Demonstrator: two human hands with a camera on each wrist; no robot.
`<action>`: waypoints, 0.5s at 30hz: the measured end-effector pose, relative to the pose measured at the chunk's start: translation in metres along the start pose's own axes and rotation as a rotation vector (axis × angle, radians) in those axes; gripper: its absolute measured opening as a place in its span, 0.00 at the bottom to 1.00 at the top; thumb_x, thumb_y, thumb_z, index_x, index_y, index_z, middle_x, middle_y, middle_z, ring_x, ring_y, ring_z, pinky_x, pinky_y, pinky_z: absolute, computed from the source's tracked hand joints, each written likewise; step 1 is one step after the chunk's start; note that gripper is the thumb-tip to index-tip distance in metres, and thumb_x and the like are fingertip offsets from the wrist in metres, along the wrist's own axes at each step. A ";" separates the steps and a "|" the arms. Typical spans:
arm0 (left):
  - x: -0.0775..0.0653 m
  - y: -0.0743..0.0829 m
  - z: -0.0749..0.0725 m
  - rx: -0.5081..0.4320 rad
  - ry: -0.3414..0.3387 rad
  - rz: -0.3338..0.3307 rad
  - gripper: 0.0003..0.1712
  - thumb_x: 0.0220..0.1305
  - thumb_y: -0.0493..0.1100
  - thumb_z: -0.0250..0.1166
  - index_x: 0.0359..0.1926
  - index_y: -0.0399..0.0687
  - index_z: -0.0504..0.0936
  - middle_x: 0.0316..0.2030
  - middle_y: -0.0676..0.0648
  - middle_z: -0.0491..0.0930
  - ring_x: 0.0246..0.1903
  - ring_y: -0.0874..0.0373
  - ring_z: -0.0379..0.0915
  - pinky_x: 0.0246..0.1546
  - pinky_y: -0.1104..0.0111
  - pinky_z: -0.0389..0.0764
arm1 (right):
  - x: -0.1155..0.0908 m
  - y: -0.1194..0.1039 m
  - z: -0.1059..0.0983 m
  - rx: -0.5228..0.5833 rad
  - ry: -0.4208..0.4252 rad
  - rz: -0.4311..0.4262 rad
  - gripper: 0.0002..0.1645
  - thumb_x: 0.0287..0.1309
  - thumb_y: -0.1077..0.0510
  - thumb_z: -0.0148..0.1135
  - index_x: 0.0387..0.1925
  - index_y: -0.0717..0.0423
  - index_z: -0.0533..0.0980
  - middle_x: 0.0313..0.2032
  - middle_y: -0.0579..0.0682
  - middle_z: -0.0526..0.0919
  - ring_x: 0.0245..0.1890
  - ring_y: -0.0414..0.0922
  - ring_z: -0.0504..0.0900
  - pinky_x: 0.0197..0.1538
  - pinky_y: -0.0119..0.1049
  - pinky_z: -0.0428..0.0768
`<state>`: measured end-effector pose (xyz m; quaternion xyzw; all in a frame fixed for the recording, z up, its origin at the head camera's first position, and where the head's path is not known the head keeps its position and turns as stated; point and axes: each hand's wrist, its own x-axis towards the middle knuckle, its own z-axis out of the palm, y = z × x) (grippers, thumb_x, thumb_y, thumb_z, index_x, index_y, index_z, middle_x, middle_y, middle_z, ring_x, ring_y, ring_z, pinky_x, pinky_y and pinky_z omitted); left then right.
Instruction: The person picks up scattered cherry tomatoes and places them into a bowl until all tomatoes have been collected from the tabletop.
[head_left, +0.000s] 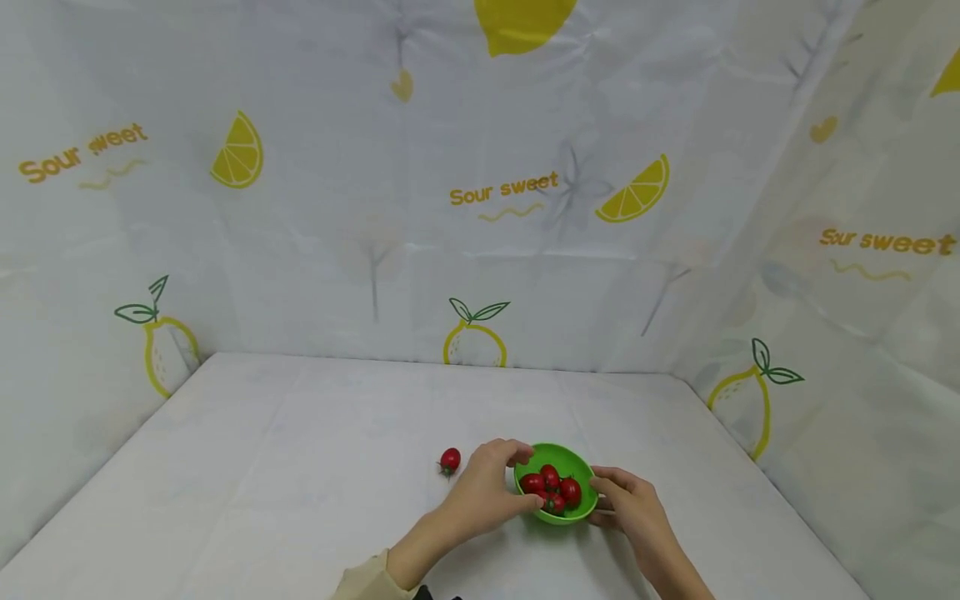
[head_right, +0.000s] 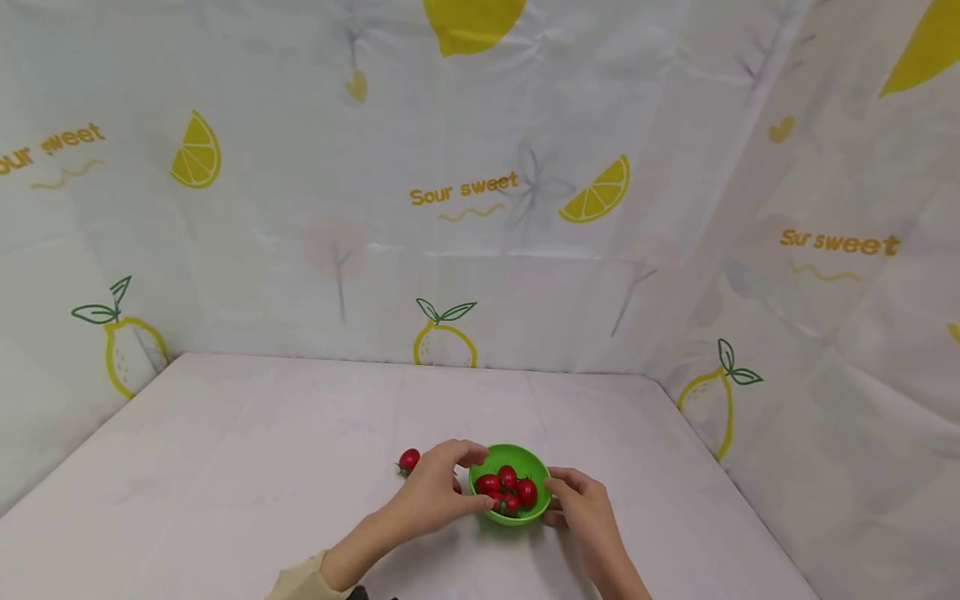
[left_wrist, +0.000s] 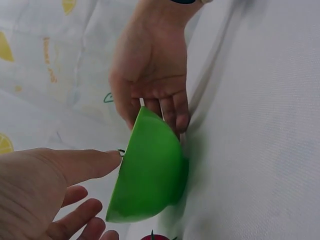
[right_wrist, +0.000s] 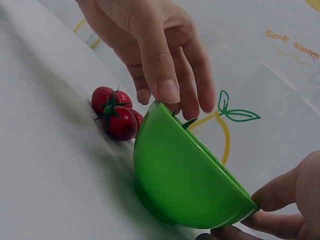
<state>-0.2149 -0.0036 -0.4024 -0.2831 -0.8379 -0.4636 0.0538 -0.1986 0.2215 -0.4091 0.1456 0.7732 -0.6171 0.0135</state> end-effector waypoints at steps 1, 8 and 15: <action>0.000 0.000 -0.001 -0.001 0.001 -0.002 0.27 0.52 0.44 0.77 0.53 0.42 0.80 0.45 0.52 0.80 0.47 0.54 0.73 0.49 0.63 0.74 | 0.000 0.000 0.000 -0.001 -0.001 0.000 0.23 0.68 0.59 0.55 0.58 0.72 0.72 0.49 0.61 0.79 0.36 0.47 0.82 0.40 0.42 0.83; 0.002 0.002 -0.019 -0.025 0.032 0.017 0.23 0.55 0.44 0.75 0.51 0.43 0.81 0.47 0.49 0.80 0.48 0.54 0.72 0.46 0.64 0.76 | -0.001 -0.001 0.000 -0.010 -0.009 0.011 0.24 0.68 0.59 0.54 0.59 0.72 0.71 0.49 0.61 0.79 0.36 0.47 0.82 0.40 0.42 0.83; -0.003 -0.013 -0.048 0.001 0.072 0.009 0.22 0.59 0.44 0.72 0.52 0.41 0.80 0.47 0.48 0.80 0.48 0.50 0.74 0.44 0.61 0.78 | 0.000 -0.001 0.000 -0.015 -0.007 0.004 0.25 0.67 0.59 0.54 0.59 0.72 0.71 0.49 0.61 0.78 0.36 0.46 0.81 0.40 0.41 0.82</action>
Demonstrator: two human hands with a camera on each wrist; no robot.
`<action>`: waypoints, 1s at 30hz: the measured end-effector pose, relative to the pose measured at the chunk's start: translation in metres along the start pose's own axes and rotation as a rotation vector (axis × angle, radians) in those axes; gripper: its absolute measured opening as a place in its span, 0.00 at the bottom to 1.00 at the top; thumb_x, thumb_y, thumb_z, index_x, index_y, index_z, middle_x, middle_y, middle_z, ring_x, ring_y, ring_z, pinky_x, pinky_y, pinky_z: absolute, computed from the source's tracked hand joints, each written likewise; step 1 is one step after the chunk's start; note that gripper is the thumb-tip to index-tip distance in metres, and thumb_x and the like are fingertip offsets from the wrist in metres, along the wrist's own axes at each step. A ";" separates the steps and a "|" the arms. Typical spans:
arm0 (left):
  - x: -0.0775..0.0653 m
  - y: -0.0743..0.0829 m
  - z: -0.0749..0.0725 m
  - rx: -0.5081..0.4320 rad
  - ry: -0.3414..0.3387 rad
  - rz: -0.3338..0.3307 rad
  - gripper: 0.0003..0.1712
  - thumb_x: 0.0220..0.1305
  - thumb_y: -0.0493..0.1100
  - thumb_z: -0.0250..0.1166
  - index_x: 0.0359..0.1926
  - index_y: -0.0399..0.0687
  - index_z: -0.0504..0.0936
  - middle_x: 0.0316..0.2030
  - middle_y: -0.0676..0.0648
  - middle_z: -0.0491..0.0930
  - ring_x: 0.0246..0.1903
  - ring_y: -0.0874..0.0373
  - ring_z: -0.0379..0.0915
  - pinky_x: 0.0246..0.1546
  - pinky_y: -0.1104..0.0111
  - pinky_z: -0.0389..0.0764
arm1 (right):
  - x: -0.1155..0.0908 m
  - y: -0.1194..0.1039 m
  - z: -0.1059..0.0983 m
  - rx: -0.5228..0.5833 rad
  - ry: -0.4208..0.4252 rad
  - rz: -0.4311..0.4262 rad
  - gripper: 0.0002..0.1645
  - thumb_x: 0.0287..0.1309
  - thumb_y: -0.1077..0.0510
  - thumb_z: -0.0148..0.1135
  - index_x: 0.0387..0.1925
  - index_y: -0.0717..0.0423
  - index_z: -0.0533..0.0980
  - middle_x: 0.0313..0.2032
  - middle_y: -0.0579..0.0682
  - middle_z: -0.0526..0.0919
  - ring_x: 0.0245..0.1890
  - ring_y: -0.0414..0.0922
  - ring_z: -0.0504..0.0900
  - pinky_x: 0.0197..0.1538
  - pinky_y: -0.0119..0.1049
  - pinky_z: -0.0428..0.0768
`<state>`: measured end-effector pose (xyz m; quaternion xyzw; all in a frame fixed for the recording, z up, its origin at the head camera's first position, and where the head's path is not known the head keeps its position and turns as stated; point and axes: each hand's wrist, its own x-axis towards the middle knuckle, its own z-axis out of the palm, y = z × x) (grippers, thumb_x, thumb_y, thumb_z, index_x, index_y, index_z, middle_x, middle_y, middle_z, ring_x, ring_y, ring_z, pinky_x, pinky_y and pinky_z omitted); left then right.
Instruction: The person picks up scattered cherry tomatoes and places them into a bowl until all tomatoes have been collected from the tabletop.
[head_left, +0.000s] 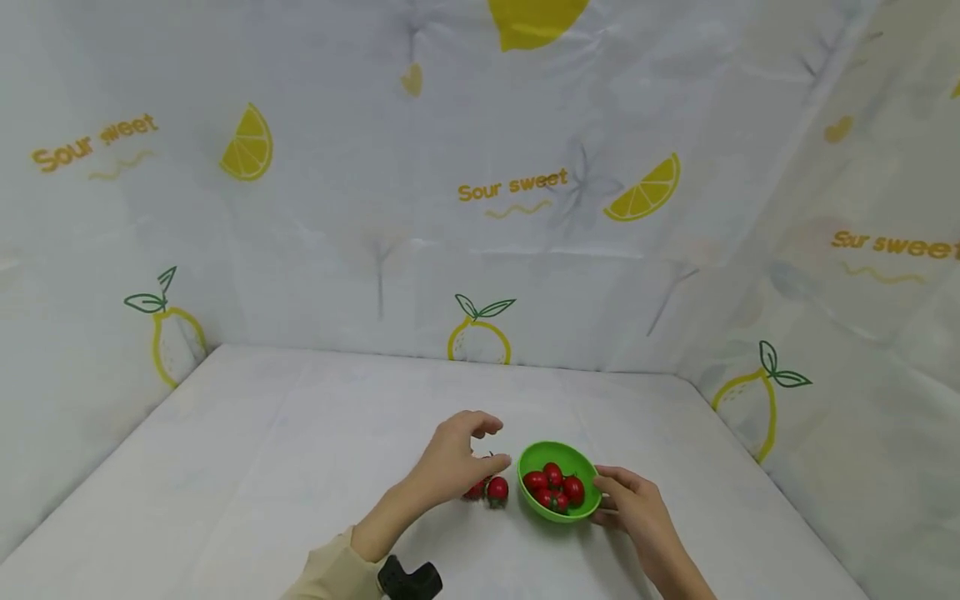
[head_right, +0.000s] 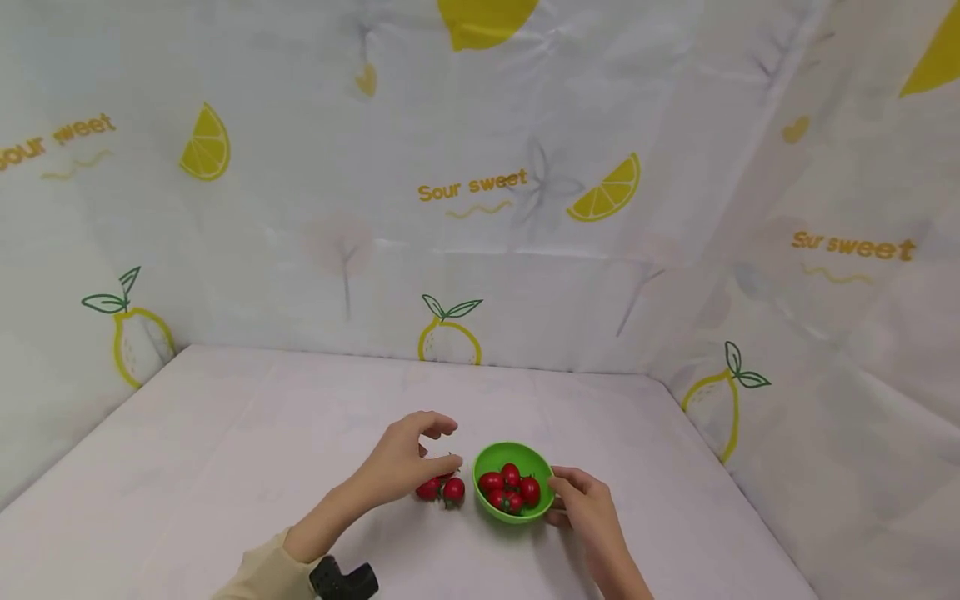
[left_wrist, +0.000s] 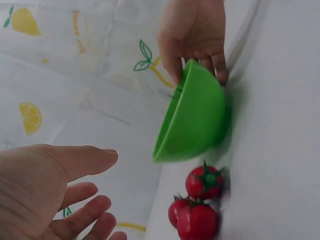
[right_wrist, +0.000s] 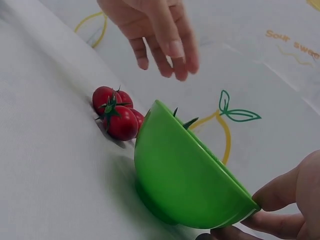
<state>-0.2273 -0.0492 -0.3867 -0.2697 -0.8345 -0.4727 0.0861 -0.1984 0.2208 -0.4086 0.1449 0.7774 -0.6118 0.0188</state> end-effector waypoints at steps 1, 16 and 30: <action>-0.003 -0.004 -0.004 0.014 -0.002 -0.017 0.22 0.59 0.44 0.71 0.52 0.40 0.80 0.47 0.47 0.80 0.47 0.49 0.75 0.44 0.60 0.78 | 0.000 0.000 0.000 0.001 -0.001 0.000 0.25 0.67 0.59 0.54 0.59 0.72 0.71 0.49 0.61 0.78 0.36 0.46 0.81 0.40 0.41 0.82; -0.040 -0.024 -0.006 0.008 0.012 -0.148 0.26 0.52 0.41 0.75 0.51 0.33 0.81 0.47 0.43 0.82 0.47 0.48 0.76 0.49 0.54 0.76 | 0.000 -0.001 -0.001 0.021 -0.006 -0.013 0.25 0.67 0.60 0.54 0.60 0.72 0.70 0.50 0.62 0.78 0.36 0.46 0.82 0.40 0.41 0.83; -0.045 -0.030 0.007 0.010 0.020 -0.129 0.23 0.52 0.38 0.74 0.50 0.35 0.82 0.45 0.44 0.82 0.48 0.48 0.76 0.52 0.52 0.74 | 0.000 0.000 0.000 0.019 -0.005 0.007 0.25 0.67 0.59 0.55 0.60 0.72 0.70 0.49 0.61 0.79 0.36 0.46 0.82 0.40 0.41 0.82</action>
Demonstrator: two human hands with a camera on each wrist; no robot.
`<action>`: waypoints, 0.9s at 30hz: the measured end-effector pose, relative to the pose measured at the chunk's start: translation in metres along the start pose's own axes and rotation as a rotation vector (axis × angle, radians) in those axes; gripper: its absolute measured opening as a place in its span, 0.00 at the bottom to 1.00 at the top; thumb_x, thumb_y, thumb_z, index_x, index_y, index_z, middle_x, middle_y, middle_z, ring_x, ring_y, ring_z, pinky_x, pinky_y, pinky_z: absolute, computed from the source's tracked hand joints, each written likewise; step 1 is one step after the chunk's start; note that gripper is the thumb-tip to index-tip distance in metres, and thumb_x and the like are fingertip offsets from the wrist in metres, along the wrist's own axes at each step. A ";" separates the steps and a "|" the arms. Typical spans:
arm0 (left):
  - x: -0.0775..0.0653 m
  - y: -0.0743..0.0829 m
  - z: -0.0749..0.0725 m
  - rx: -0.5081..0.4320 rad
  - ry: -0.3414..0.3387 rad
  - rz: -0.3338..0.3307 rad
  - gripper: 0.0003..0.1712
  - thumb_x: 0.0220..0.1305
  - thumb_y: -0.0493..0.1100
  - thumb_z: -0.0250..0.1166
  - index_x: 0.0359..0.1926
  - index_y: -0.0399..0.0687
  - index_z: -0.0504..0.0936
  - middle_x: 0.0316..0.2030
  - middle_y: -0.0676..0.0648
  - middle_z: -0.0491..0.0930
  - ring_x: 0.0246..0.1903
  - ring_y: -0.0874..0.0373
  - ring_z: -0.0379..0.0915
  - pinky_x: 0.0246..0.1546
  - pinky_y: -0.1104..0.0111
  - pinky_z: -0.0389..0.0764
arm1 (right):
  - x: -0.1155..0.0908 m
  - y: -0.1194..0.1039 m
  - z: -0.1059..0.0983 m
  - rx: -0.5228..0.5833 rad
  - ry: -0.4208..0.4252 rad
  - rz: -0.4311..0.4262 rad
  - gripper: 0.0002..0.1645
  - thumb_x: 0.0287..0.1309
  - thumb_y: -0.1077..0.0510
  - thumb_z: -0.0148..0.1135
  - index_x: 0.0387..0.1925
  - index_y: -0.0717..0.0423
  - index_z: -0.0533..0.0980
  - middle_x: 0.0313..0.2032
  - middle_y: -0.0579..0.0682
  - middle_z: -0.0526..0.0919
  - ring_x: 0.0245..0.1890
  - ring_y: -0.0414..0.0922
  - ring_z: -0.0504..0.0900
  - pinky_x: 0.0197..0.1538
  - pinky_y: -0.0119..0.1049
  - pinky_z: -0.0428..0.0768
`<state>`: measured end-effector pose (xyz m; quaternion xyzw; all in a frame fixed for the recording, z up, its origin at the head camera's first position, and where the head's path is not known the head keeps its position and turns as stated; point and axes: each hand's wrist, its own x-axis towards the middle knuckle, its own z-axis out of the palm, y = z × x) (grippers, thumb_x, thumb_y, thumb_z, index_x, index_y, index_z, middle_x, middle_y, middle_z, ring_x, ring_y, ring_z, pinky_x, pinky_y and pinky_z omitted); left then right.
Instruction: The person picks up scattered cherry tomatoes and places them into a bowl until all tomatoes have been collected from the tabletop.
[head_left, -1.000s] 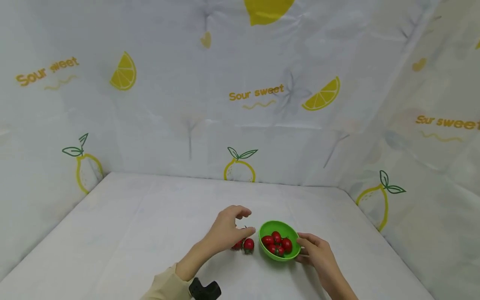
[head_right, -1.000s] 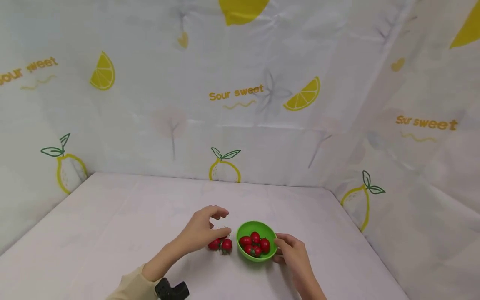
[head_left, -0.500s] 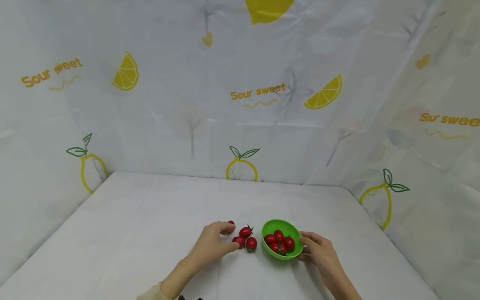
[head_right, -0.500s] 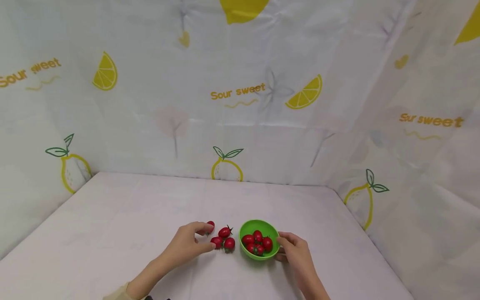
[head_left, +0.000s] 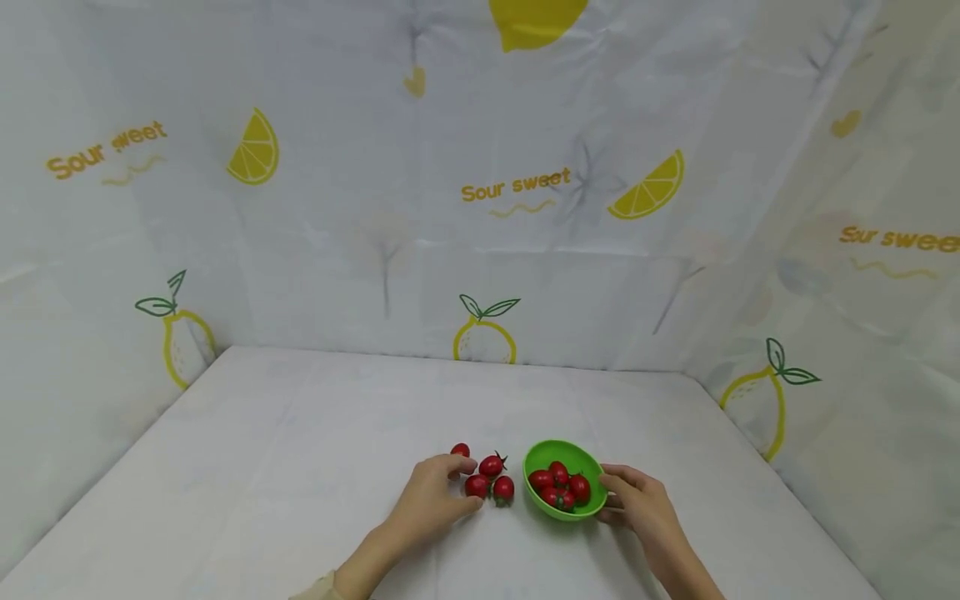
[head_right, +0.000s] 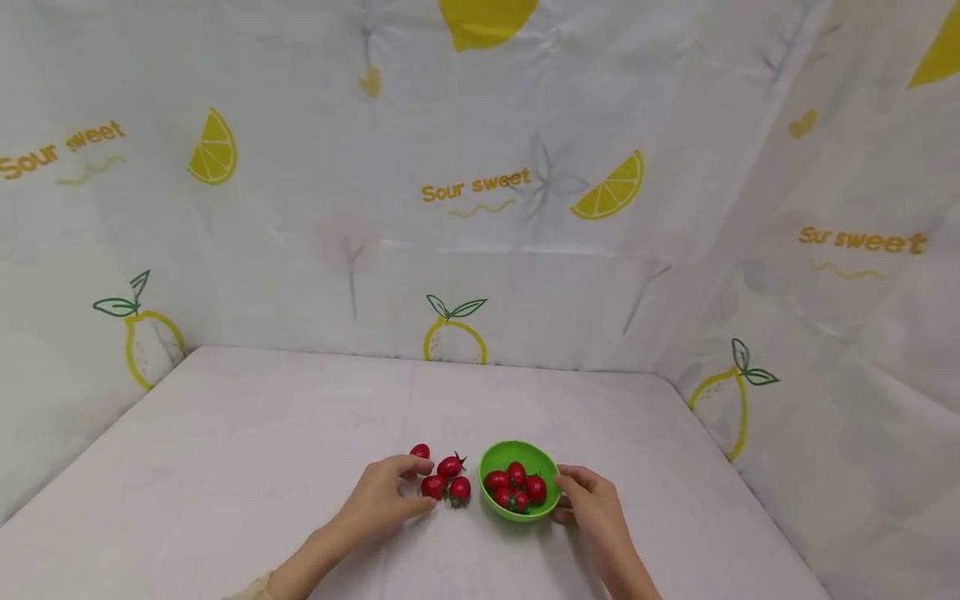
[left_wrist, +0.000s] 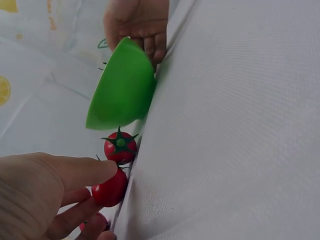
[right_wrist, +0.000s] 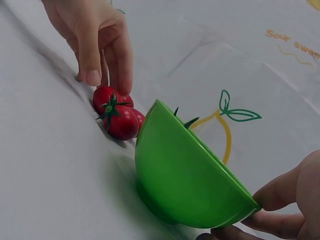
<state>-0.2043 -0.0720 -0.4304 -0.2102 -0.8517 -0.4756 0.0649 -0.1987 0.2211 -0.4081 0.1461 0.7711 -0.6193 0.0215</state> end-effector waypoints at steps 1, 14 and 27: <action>0.000 -0.001 0.000 0.005 0.000 -0.003 0.23 0.52 0.38 0.75 0.50 0.35 0.82 0.45 0.45 0.82 0.48 0.49 0.76 0.52 0.52 0.74 | 0.000 0.000 0.000 0.000 0.000 0.001 0.25 0.67 0.59 0.55 0.60 0.72 0.70 0.49 0.61 0.79 0.36 0.46 0.82 0.40 0.41 0.82; 0.003 -0.007 0.001 -0.056 -0.019 -0.051 0.21 0.52 0.40 0.75 0.47 0.39 0.82 0.43 0.48 0.82 0.44 0.52 0.76 0.47 0.56 0.76 | 0.001 0.000 0.000 0.004 0.007 0.004 0.25 0.67 0.59 0.55 0.60 0.72 0.70 0.50 0.62 0.78 0.35 0.46 0.82 0.40 0.41 0.83; 0.004 -0.007 0.005 -0.110 -0.041 -0.087 0.23 0.52 0.41 0.76 0.48 0.39 0.81 0.40 0.51 0.81 0.39 0.56 0.76 0.41 0.65 0.77 | 0.002 -0.001 0.000 -0.005 -0.004 0.019 0.27 0.67 0.58 0.55 0.61 0.73 0.69 0.48 0.61 0.79 0.36 0.46 0.82 0.40 0.41 0.82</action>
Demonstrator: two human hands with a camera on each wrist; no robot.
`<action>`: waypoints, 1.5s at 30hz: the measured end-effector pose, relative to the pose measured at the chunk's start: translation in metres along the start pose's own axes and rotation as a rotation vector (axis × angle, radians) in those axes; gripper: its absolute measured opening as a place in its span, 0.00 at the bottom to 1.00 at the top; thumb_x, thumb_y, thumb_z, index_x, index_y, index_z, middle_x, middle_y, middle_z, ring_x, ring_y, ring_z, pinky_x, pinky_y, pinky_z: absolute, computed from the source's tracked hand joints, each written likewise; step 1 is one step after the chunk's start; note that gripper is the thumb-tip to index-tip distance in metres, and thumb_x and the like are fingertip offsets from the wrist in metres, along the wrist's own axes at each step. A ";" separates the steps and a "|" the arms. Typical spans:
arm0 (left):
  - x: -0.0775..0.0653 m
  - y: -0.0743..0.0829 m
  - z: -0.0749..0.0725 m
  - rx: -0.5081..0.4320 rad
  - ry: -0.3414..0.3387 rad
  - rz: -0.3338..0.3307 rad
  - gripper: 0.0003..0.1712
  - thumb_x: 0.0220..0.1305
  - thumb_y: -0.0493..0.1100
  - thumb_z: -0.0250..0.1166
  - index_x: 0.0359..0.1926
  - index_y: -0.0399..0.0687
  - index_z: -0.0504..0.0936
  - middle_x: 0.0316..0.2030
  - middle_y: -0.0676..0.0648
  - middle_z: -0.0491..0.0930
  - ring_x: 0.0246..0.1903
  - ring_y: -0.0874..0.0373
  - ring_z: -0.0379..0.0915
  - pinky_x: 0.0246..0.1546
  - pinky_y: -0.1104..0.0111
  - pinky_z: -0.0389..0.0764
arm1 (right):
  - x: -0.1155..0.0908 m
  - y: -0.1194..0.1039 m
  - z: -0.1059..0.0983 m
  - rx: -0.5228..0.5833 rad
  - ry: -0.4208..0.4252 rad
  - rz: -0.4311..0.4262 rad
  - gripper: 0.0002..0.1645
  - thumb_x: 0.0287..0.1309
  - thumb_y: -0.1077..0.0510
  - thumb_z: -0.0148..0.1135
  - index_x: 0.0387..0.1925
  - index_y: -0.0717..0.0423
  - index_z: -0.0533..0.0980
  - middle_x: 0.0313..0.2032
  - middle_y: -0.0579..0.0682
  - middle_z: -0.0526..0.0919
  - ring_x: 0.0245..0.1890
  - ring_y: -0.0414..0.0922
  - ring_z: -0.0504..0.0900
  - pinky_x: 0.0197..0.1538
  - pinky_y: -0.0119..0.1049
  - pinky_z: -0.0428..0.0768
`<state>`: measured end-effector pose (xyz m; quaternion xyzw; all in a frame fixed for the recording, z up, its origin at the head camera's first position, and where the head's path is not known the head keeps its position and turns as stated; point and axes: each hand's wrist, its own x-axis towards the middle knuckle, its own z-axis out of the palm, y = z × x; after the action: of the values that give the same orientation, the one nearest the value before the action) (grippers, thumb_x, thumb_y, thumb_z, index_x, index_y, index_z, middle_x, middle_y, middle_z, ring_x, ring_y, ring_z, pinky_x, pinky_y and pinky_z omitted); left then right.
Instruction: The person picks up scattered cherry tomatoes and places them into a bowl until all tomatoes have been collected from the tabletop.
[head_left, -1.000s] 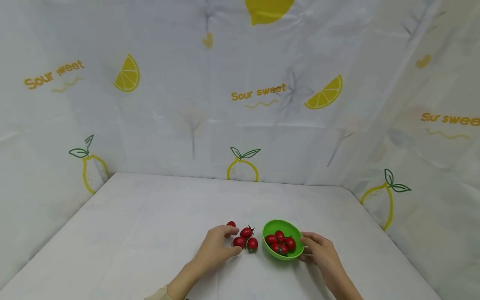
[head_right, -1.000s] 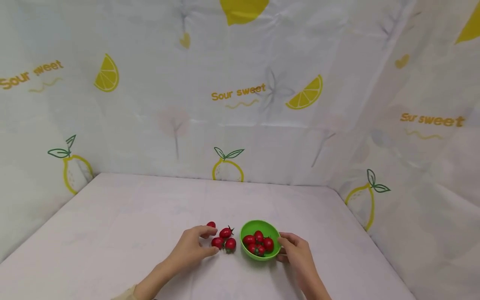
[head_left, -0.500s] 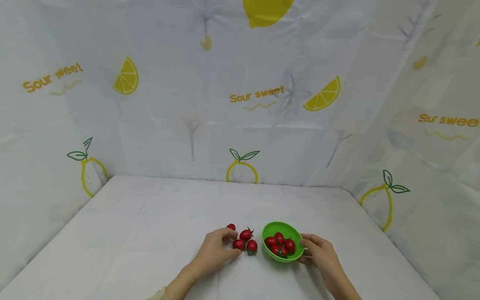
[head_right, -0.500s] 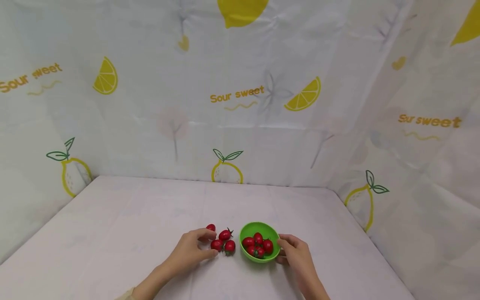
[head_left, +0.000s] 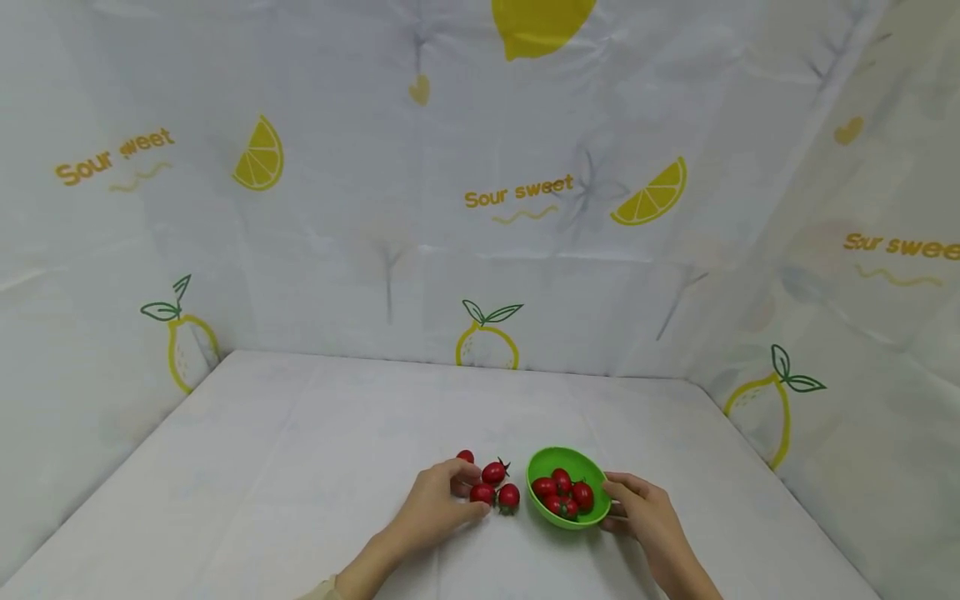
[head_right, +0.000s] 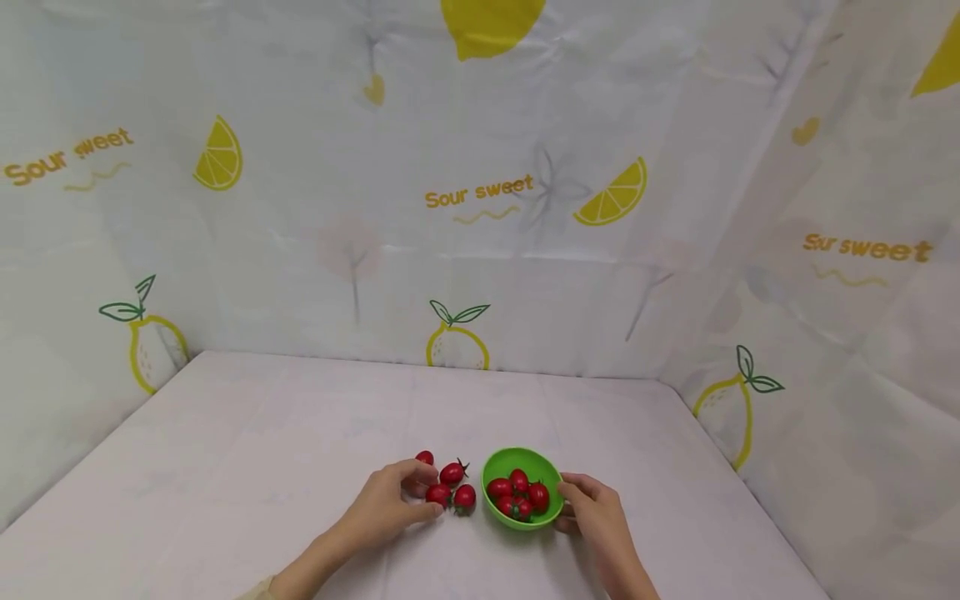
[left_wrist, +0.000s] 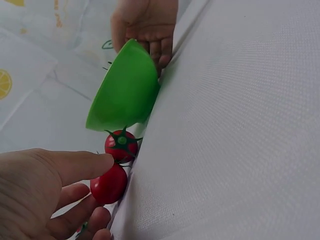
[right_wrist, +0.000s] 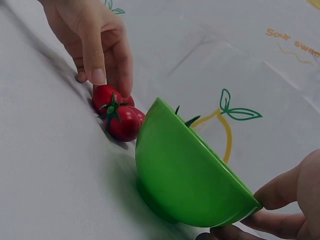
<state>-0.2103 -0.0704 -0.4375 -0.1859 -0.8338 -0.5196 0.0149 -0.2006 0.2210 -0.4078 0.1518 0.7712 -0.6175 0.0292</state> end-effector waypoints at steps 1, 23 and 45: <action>0.000 -0.001 0.000 -0.003 -0.003 -0.002 0.22 0.52 0.41 0.76 0.48 0.39 0.82 0.39 0.52 0.81 0.39 0.56 0.76 0.41 0.65 0.77 | 0.000 0.000 0.000 -0.004 0.000 0.001 0.26 0.67 0.58 0.54 0.61 0.73 0.69 0.48 0.61 0.79 0.36 0.46 0.82 0.40 0.41 0.82; -0.005 -0.003 0.010 0.027 0.080 0.006 0.18 0.50 0.40 0.76 0.44 0.44 0.85 0.32 0.54 0.77 0.34 0.56 0.71 0.33 0.69 0.72 | 0.002 -0.002 0.001 -0.021 0.001 0.032 0.26 0.68 0.58 0.54 0.61 0.72 0.68 0.50 0.63 0.78 0.35 0.45 0.81 0.41 0.41 0.82; -0.002 0.002 0.010 0.054 0.051 -0.020 0.14 0.55 0.46 0.73 0.41 0.47 0.84 0.30 0.59 0.79 0.34 0.57 0.73 0.34 0.69 0.75 | 0.000 -0.001 0.001 -0.008 0.002 0.004 0.26 0.68 0.59 0.54 0.61 0.73 0.68 0.49 0.62 0.79 0.35 0.45 0.82 0.41 0.41 0.83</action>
<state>-0.2060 -0.0615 -0.4412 -0.1639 -0.8488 -0.5014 0.0359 -0.2014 0.2197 -0.4073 0.1539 0.7733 -0.6143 0.0305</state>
